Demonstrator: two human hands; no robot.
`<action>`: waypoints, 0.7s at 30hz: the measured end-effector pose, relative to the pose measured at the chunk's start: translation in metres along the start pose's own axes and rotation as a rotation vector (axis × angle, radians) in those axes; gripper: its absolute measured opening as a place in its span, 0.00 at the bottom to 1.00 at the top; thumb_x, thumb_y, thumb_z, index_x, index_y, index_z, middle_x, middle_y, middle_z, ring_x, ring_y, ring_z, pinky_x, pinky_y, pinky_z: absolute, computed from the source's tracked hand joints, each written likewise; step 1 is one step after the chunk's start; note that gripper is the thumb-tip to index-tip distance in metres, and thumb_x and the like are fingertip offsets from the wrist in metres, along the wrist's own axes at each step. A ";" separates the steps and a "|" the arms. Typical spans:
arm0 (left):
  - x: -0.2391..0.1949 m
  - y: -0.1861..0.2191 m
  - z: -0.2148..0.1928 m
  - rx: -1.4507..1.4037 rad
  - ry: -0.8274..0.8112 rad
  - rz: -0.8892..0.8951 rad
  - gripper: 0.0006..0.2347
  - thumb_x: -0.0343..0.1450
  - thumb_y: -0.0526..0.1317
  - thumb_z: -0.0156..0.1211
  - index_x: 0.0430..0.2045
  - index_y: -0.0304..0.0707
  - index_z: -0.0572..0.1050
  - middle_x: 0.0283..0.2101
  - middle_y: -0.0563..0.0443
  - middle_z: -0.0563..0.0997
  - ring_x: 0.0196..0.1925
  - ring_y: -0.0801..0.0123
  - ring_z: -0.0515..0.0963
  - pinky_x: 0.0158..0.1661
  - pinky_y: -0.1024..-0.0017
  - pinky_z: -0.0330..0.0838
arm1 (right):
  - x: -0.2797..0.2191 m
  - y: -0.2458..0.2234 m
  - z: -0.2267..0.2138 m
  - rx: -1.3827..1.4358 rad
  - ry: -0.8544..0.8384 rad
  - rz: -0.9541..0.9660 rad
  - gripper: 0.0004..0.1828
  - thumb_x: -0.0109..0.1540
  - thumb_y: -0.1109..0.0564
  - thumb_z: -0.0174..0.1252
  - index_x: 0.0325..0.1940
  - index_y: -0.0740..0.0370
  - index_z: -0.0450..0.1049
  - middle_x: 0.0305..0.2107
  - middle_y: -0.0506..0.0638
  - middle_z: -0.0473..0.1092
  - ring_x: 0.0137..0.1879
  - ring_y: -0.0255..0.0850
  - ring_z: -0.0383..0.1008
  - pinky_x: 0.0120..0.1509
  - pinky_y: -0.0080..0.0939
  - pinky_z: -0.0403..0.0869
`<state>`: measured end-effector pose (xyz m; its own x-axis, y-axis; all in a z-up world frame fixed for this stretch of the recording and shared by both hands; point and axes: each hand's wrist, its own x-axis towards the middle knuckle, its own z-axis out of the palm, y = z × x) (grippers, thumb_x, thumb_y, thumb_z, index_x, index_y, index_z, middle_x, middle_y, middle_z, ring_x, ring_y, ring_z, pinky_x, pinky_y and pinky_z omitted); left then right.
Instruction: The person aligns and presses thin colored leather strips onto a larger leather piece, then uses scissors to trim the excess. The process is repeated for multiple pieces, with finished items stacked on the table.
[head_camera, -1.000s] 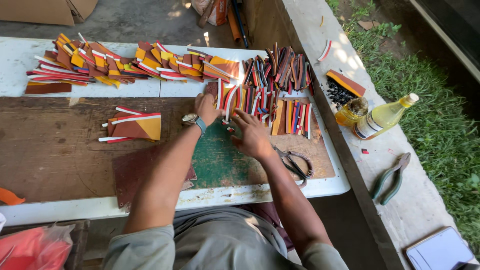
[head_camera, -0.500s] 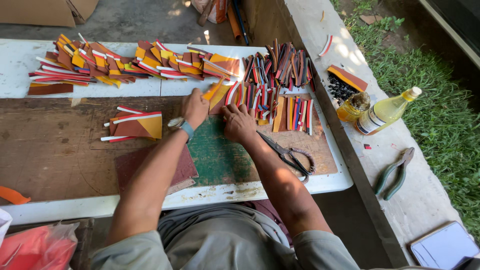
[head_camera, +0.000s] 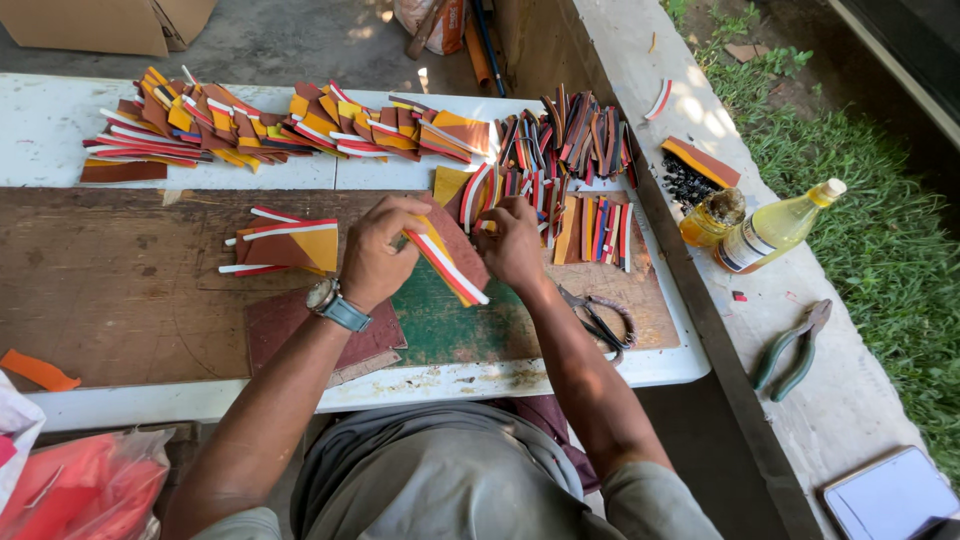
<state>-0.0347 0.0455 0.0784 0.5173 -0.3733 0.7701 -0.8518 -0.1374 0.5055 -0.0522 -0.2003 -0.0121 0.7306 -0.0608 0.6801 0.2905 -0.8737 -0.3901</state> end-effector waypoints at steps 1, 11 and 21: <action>0.000 0.003 0.002 0.006 -0.013 -0.001 0.09 0.62 0.22 0.59 0.30 0.32 0.74 0.48 0.44 0.82 0.52 0.54 0.82 0.50 0.63 0.77 | -0.006 -0.005 -0.007 0.308 -0.052 0.200 0.12 0.61 0.57 0.66 0.46 0.64 0.78 0.42 0.58 0.72 0.50 0.48 0.70 0.54 0.45 0.73; -0.025 0.020 0.052 -0.067 0.024 -0.155 0.22 0.64 0.29 0.66 0.54 0.29 0.72 0.56 0.40 0.76 0.58 0.51 0.78 0.57 0.61 0.74 | -0.056 -0.057 -0.040 1.559 -0.306 0.607 0.18 0.63 0.63 0.69 0.55 0.68 0.74 0.41 0.50 0.75 0.45 0.37 0.76 0.51 0.39 0.75; -0.050 0.000 0.051 -0.807 -0.224 -0.742 0.15 0.69 0.31 0.67 0.49 0.27 0.76 0.46 0.50 0.83 0.46 0.74 0.81 0.49 0.70 0.78 | -0.072 -0.041 -0.042 1.505 -0.297 0.705 0.10 0.60 0.66 0.70 0.42 0.63 0.75 0.32 0.46 0.74 0.37 0.32 0.72 0.40 0.32 0.70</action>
<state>-0.0643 0.0176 0.0200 0.7790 -0.6141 0.1266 0.0071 0.2106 0.9776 -0.1430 -0.1806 -0.0193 0.9975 0.0288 0.0643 0.0416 0.4953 -0.8677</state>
